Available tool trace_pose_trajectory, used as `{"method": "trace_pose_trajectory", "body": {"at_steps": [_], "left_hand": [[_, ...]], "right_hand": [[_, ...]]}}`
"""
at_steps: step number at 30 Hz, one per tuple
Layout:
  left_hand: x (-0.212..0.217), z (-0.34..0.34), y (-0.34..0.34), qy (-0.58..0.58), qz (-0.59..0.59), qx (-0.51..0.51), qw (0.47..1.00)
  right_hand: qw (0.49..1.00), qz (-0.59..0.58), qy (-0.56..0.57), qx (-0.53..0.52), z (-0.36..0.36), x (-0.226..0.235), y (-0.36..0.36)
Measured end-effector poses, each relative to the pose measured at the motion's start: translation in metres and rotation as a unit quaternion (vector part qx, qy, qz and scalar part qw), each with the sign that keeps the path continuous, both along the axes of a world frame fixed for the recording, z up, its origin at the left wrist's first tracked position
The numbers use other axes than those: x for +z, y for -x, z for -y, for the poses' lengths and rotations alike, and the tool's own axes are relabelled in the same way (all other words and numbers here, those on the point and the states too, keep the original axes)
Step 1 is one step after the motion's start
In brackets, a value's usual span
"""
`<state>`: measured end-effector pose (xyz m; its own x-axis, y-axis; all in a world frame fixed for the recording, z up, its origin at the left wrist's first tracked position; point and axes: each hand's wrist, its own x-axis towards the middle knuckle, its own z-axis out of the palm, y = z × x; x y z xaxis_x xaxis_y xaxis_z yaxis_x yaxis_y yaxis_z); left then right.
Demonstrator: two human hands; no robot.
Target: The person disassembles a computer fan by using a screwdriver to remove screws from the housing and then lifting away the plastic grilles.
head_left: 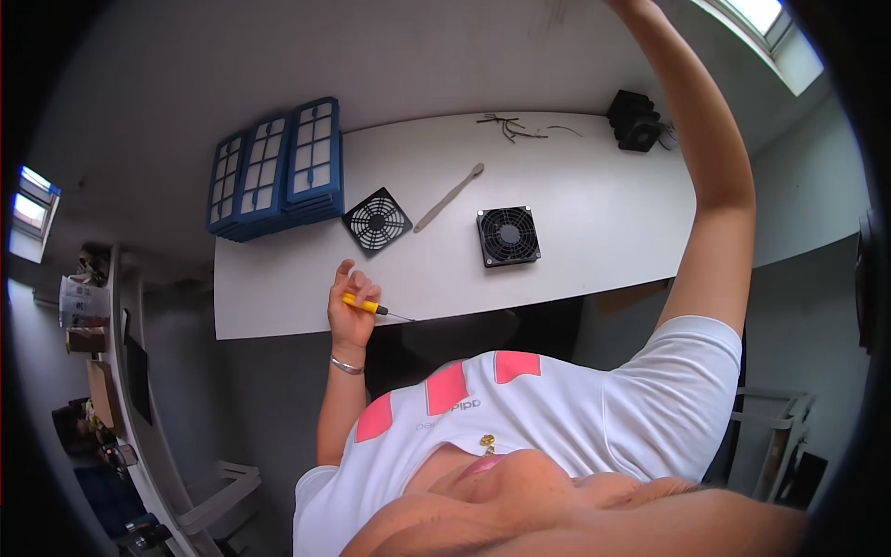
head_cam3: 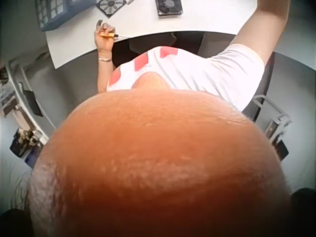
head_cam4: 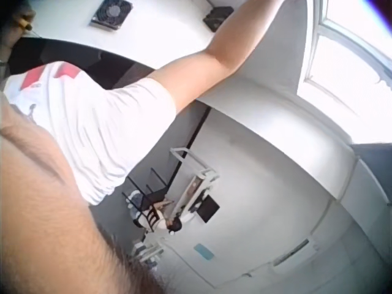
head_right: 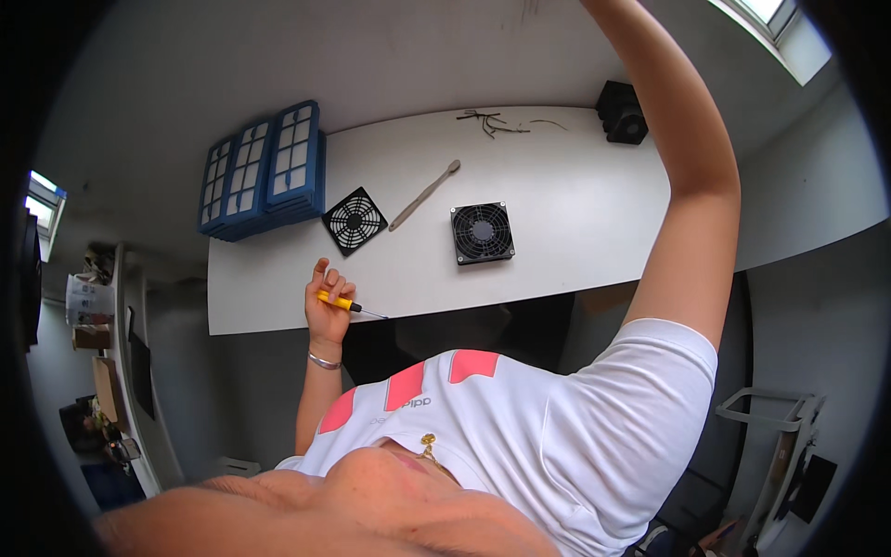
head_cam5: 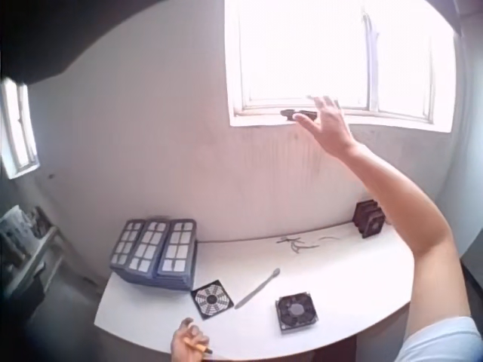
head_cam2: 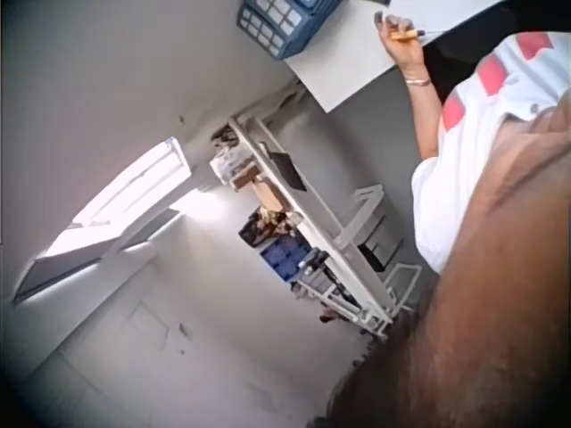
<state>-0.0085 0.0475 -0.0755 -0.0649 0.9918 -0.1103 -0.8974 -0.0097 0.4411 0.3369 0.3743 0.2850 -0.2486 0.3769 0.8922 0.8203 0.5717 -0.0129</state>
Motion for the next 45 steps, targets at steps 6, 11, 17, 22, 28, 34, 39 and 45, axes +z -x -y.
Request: {"method": "trace_pose_trajectory", "body": {"at_steps": [6,11,17,22,28,34,39,45], "left_hand": [[-0.005,0.015,0.008,-0.015,0.018,0.011,1.0],[-0.002,-0.002,0.007,-0.028,-0.013,-0.02,0.999],[0.009,-0.014,0.004,-0.019,-0.087,-0.03,0.996],[0.006,-0.004,0.007,-0.008,-0.084,-0.028,0.996],[0.012,0.012,0.006,0.047,-0.1,-0.067,0.992],[0.021,0.009,0.009,0.131,-0.14,-0.118,0.974],[0.02,0.005,0.013,0.11,-0.142,-0.145,0.973],[0.002,-0.001,0.019,-0.017,-0.021,-0.079,0.996]], "right_hand": [[0.723,0.105,0.558,0.394,0.231,-0.207,-0.023],[0.524,0.127,0.696,0.475,0.341,-0.38,-0.014],[0.472,0.234,0.804,0.275,0.387,-0.703,0.05],[0.401,0.371,0.812,0.207,0.386,-0.694,0.071],[0.455,0.316,0.815,0.172,0.405,-0.652,0.004],[0.518,0.247,0.808,0.132,0.397,-0.588,-0.041],[0.598,0.195,0.773,0.086,0.369,-0.589,-0.035],[0.703,0.146,0.693,0.062,0.336,-0.62,0.009]]}}
